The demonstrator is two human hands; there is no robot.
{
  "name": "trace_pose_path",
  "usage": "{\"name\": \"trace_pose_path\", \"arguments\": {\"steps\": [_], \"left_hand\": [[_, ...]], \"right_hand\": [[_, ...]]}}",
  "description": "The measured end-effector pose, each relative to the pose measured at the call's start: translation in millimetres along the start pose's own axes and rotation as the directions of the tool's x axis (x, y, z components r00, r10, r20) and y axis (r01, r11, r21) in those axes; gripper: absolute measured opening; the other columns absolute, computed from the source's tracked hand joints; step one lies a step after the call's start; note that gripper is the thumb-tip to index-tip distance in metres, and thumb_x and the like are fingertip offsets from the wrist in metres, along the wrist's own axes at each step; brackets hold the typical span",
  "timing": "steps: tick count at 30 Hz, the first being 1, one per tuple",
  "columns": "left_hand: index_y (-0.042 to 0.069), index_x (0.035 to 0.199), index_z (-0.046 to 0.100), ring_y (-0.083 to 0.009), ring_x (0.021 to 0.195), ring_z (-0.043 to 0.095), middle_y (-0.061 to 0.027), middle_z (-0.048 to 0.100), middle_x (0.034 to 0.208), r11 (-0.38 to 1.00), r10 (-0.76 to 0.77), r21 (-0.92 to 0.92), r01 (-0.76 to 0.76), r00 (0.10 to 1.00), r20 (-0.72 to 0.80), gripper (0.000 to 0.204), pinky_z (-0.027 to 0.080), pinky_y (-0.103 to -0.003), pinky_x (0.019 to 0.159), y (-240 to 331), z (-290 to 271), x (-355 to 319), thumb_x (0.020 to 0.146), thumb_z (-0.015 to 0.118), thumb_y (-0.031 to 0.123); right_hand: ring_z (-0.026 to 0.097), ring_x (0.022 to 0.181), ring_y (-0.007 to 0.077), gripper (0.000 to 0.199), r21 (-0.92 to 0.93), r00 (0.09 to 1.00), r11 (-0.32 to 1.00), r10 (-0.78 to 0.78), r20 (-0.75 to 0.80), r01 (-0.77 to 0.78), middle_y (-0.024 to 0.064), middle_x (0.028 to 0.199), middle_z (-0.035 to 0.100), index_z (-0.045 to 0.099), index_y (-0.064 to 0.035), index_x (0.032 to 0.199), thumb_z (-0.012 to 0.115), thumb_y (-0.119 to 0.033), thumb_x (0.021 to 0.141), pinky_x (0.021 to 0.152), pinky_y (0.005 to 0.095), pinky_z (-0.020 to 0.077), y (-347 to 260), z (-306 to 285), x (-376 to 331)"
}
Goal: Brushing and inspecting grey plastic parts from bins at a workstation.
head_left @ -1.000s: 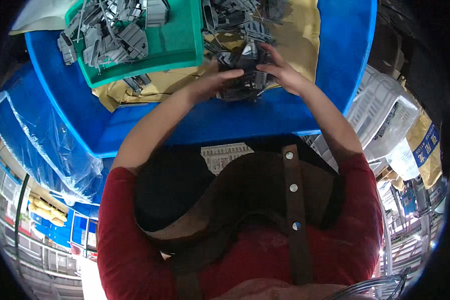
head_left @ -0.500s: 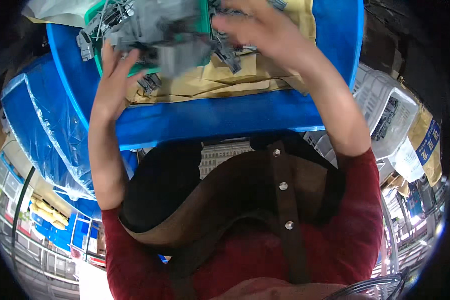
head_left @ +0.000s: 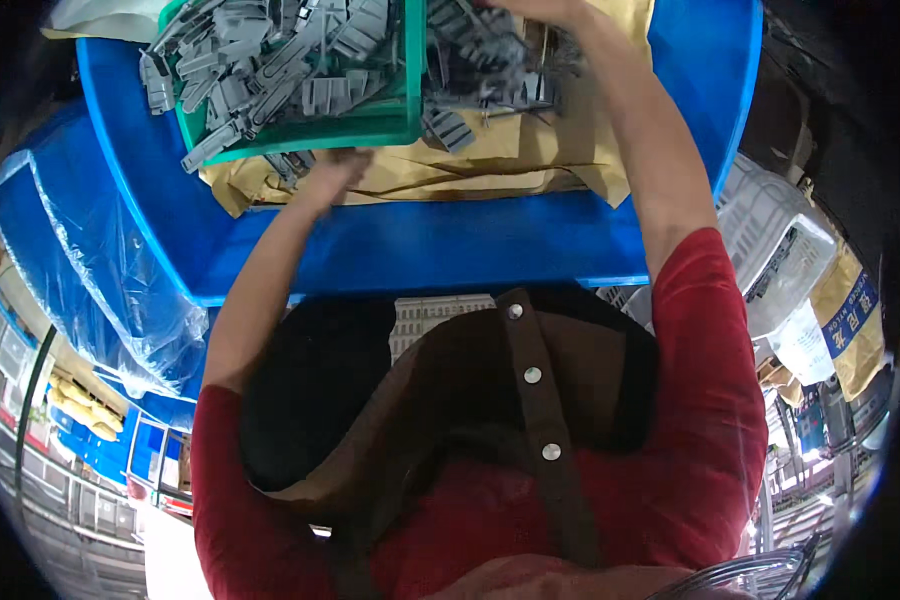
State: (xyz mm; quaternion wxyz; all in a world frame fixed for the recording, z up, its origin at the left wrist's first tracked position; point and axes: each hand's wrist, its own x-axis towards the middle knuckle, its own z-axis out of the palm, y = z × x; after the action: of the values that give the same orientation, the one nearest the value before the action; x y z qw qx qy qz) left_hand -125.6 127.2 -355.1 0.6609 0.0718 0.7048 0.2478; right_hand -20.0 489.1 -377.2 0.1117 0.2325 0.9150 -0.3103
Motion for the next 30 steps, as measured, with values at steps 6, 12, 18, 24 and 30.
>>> {"name": "trace_pose_path", "arguments": {"steps": [6,12,18,24,30], "left_hand": [[0.005,0.105,0.058,-0.0207,0.098,0.056,-0.0116,0.055,0.112,0.868,-0.074,-0.496,0.003,0.99,-0.124,0.023,0.049,-0.03,0.081,-17,42,21,0.089,0.054,0.02],[0.007,0.128,0.045,-0.021,0.117,0.046,-0.0106,0.048,0.129,0.901,-0.05,-0.383,0.203,0.926,0.374,0.051,0.042,-0.04,0.093,10,78,35,0.083,0.065,0.021],[0.012,0.123,0.051,-0.0199,0.119,0.044,-0.0072,0.053,0.122,0.804,-0.147,-0.551,0.223,0.973,0.179,0.052,0.038,-0.04,0.095,66,102,25,0.079,0.068,0.033],[0.011,0.118,0.055,-0.0168,0.105,0.054,-0.0057,0.058,0.114,0.914,0.08,-0.382,0.135,0.864,0.497,0.047,0.045,-0.033,0.084,76,122,34,0.078,0.069,0.032],[0.002,0.116,0.05,-0.0205,0.096,0.056,-0.0099,0.057,0.103,0.896,0.269,-0.443,-0.032,0.833,0.484,0.044,0.045,-0.03,0.081,88,131,0,0.078,0.067,0.017]], "right_hand": [[0.05,0.111,0.0256,0.048,0.168,0.988,0.979,-0.13,0.087,0.114,0.0122,0.12,0.051,0.045,-0.0096,0.127,0.056,-0.034,0.088,0.097,0.0368,0.0374,1,41,-126],[0.05,0.109,0.0218,0.048,0.258,0.927,0.895,0.376,0.006,-0.365,0.0094,0.117,0.053,0.045,-0.0118,0.129,0.057,-0.034,0.088,0.089,0.0336,0.0429,114,2,-140],[0.042,0.12,0.0242,0.069,0.581,0.764,0.5,0.351,0.542,-0.642,0.0101,0.14,0.036,0.03,-0.0188,0.14,0.059,-0.046,0.083,0.093,0.0377,0.0396,16,6,-129],[0.035,0.125,0.0233,0.083,0.585,0.661,0.33,0.201,0.723,-0.741,0.0105,0.141,0.034,0.019,-0.0137,0.144,0.062,-0.047,0.081,0.097,0.0428,0.035,-15,50,-144],[0.043,0.116,0.0175,0.076,0.838,0.868,0.287,-0.044,0.495,-0.463,0.0083,0.126,0.045,0.027,-0.0156,0.141,0.069,-0.021,0.078,0.094,0.0346,0.0388,-50,-16,-157]]}}
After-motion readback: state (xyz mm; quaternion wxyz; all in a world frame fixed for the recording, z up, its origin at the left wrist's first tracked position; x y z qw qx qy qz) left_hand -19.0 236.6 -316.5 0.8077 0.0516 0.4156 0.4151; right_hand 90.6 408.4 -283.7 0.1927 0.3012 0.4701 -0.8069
